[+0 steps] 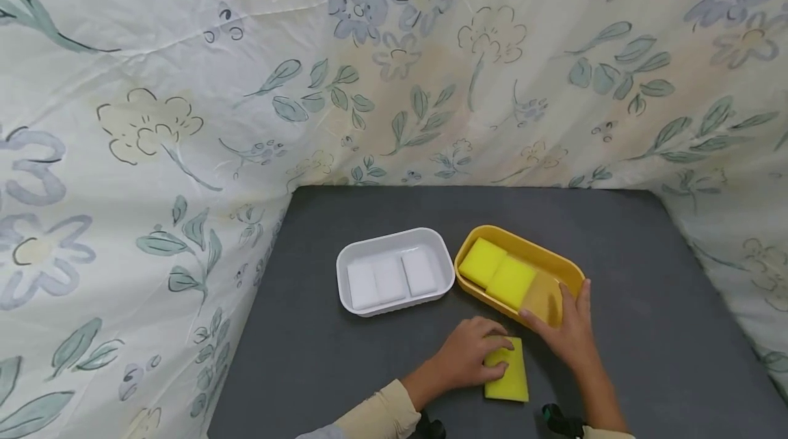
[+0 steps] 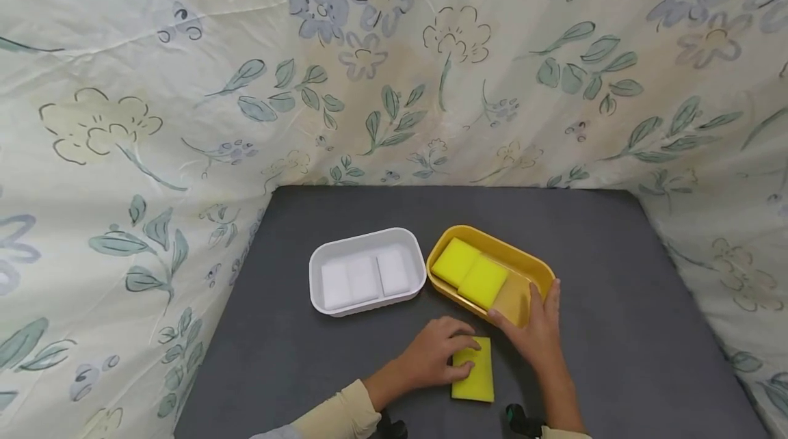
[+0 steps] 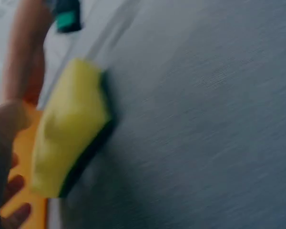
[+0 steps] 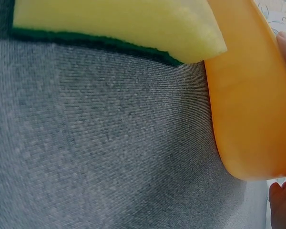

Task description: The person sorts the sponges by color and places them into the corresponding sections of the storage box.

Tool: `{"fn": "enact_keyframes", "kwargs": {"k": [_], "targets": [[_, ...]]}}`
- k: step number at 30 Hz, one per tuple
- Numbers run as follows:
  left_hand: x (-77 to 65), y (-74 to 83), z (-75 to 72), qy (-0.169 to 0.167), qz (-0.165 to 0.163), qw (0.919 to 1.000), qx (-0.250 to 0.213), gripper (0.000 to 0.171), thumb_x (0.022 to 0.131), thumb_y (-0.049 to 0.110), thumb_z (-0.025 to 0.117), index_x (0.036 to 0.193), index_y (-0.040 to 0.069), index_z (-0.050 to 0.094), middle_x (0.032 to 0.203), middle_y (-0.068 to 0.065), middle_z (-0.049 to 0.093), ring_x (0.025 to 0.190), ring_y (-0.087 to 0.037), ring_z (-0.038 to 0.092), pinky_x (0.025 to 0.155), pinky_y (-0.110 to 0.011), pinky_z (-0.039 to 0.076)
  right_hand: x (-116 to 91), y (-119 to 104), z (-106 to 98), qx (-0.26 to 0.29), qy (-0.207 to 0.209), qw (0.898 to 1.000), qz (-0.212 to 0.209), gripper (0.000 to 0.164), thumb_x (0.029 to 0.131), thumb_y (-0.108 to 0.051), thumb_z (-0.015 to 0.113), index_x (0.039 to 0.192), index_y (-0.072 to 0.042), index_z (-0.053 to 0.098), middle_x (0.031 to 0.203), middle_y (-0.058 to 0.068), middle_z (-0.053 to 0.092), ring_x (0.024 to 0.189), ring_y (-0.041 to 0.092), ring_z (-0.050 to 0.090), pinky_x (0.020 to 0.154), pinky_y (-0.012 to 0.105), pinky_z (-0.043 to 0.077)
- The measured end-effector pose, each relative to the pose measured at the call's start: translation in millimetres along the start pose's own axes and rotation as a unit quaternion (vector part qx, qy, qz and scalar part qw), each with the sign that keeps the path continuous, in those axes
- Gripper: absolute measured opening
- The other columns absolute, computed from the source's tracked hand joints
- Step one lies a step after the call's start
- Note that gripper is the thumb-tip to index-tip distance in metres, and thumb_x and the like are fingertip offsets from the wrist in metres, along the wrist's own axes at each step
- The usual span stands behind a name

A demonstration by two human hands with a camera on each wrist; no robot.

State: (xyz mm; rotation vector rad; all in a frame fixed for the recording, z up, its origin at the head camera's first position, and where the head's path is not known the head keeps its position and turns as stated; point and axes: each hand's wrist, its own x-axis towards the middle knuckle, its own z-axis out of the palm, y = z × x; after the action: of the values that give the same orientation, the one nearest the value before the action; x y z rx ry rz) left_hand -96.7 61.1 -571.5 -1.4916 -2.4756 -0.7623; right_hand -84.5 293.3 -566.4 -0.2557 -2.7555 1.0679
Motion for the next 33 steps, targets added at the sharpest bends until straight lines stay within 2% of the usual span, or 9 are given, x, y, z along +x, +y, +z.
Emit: {"fn": "enact_keyframes", "kwargs": {"k": [3,5,10,15,20,22,24,28,33], "targets": [[-9.9,7.8,7.2,-0.084,-0.014,0.9964,-0.003,0.046,0.082,0.056,0.052,0.121,0.031,0.055,0.132,0.005,0.039,0.119,-0.009,0.034,0.09,-0.029,0.036,1,-2,-2,-0.005,-0.007,1.0,0.009,0.101,0.072,-0.05,0.071,0.143,-0.001,0.018,0.144,0.005,-0.026,0.131,0.042,-0.01,0.087,0.07,0.016],[-12.8,10.4,8.7,-0.121,-0.026,0.9923,-0.006,0.059,0.077,0.065,0.051,0.126,0.033,0.049,0.138,0.004,0.032,0.125,-0.013,0.028,0.091,-0.033,0.035,1,-3,-3,-0.008,-0.012,1.0,0.012,0.101,0.072,-0.051,0.07,0.143,-0.001,0.018,0.144,0.005,-0.027,0.13,0.043,-0.01,0.086,0.07,0.016],[-14.5,13.9,5.1,-0.158,-0.045,0.9864,0.014,0.073,0.068,0.073,0.054,0.131,0.038,0.04,0.145,-0.001,0.021,0.13,-0.022,0.022,0.094,-0.038,0.032,0,-3,-3,-0.006,-0.018,1.0,0.018,0.101,0.072,-0.052,0.069,0.143,-0.002,0.017,0.143,0.005,-0.028,0.13,0.042,-0.012,0.086,0.071,0.015],[-15.3,13.3,2.6,-0.152,-0.07,0.9859,0.004,0.063,0.076,0.049,0.063,0.133,0.036,0.04,0.145,-0.01,0.018,0.122,-0.02,0.034,0.089,-0.036,0.037,1,-2,-2,-0.003,-0.018,1.0,0.018,0.101,0.072,-0.051,0.069,0.144,-0.004,0.016,0.143,0.003,-0.029,0.131,0.04,-0.012,0.086,0.071,0.015],[-13.2,7.7,-0.3,-0.145,-0.085,0.9857,-0.015,0.06,0.079,0.025,0.062,0.134,0.034,0.04,0.146,-0.015,0.015,0.106,-0.018,0.044,0.079,-0.031,0.041,3,-1,-2,0.006,-0.014,1.0,0.01,0.099,0.073,-0.048,0.07,0.144,-0.004,0.017,0.143,0.003,-0.029,0.131,0.039,-0.013,0.086,0.07,0.015],[-11.7,7.3,-0.8,-0.151,-0.089,0.9845,-0.007,0.059,0.081,0.027,0.062,0.135,0.035,0.039,0.146,-0.015,0.014,0.106,-0.017,0.044,0.078,-0.03,0.041,3,-1,-2,0.006,-0.011,1.0,0.009,0.099,0.073,-0.048,0.071,0.144,-0.004,0.017,0.143,0.003,-0.029,0.131,0.04,-0.012,0.087,0.07,0.015],[-10.2,8.5,1.0,-0.153,-0.097,0.9835,0.007,0.06,0.08,0.038,0.063,0.135,0.036,0.039,0.146,-0.013,0.016,0.107,-0.018,0.044,0.078,-0.031,0.04,3,-1,-3,0.006,-0.012,1.0,0.013,0.099,0.073,-0.049,0.07,0.144,-0.004,0.017,0.143,0.003,-0.029,0.131,0.04,-0.012,0.087,0.07,0.016],[-6.5,14.1,10.3,-0.145,-0.128,0.9803,0.041,0.072,0.069,0.063,0.064,0.131,0.039,0.038,0.144,-0.011,0.021,0.109,-0.018,0.042,0.079,-0.032,0.038,2,-2,-2,0.002,-0.015,1.0,0.02,0.1,0.072,-0.051,0.069,0.144,-0.004,0.017,0.143,0.003,-0.029,0.13,0.042,-0.011,0.087,0.07,0.016],[-3.7,20.5,19.5,-0.114,-0.16,0.9784,0.063,0.066,0.067,0.06,0.067,0.123,0.038,0.041,0.139,-0.009,0.029,0.102,-0.017,0.041,0.075,-0.03,0.035,1,-2,-2,0.0,-0.016,1.0,0.026,0.101,0.072,-0.052,0.069,0.144,-0.005,0.017,0.143,0.002,-0.029,0.131,0.041,-0.01,0.086,0.07,0.017]]}}
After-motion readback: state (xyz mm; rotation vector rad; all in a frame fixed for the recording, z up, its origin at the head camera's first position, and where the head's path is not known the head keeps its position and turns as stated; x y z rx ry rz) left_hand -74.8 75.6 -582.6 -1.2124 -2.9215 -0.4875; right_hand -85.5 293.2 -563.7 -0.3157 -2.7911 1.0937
